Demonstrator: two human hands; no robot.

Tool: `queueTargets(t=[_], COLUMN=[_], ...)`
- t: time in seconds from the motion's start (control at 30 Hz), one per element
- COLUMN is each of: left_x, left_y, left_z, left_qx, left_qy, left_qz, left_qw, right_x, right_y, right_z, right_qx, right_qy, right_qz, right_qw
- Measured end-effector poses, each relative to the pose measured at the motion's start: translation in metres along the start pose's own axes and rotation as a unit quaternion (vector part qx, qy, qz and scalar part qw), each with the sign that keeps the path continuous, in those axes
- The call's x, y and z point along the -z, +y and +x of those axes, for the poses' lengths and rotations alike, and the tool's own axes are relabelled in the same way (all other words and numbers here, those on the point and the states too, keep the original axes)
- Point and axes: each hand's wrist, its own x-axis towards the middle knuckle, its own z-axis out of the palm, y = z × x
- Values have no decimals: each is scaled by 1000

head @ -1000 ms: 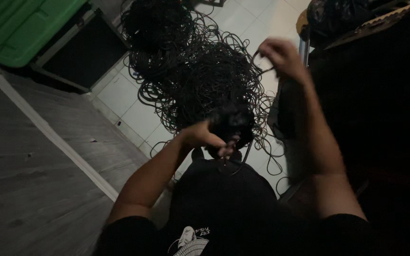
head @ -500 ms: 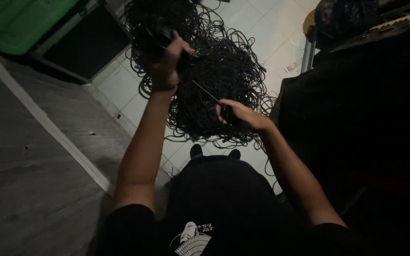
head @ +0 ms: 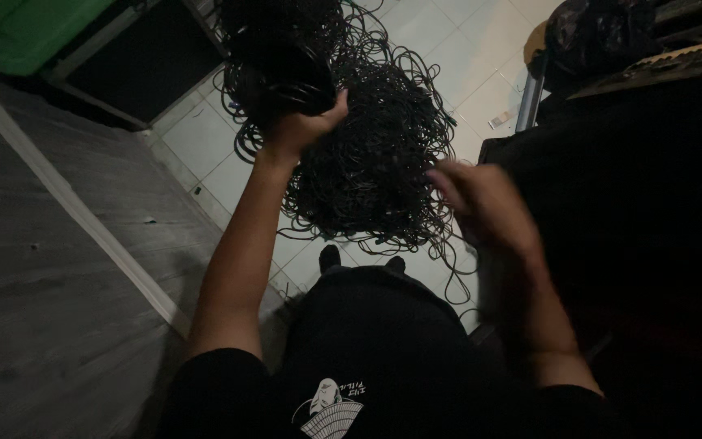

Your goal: The person untangles individual black cables from a large pile on the tiled floor, coils them by hand, and places them into a white plastic bin.

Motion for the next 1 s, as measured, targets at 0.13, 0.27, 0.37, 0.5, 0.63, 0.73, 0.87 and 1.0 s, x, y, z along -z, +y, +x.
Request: queueTargets(t=[0.13,0.27,0.37,0.5,0.63,0.73,0.87,1.0], left_x=[-6,-10,-10,-37,-83,-79,-50,-37], left_y=[-9,-19,-14,16,43,53,79,105], left_z=[-3,-3,-2,-22,-55,-61,-49,-48], left_qx=[14,144,311,351,333,421,452,248], left_qy=[-3,-89,-215,-409,-559,-369,-434,-504], left_qz=[3,-2,-78,-168,-119,-669,-598,-643], left_qw=[1000,986,923,825,750,489,499,522], right_x=[52,62,59,74,87,90,85,43], right_y=[1,5,18,43,54,55,68,123], right_z=[-8,-12,-7,11,33,33,36,74], right_qx=[28,55,41,27,69,56,69,72], right_qy=[9,-31,-40,33,54,50,29,5], right_qz=[63,109,46,113,122,135,178,143], right_qw=[998,992,997,993,989,988,981,987])
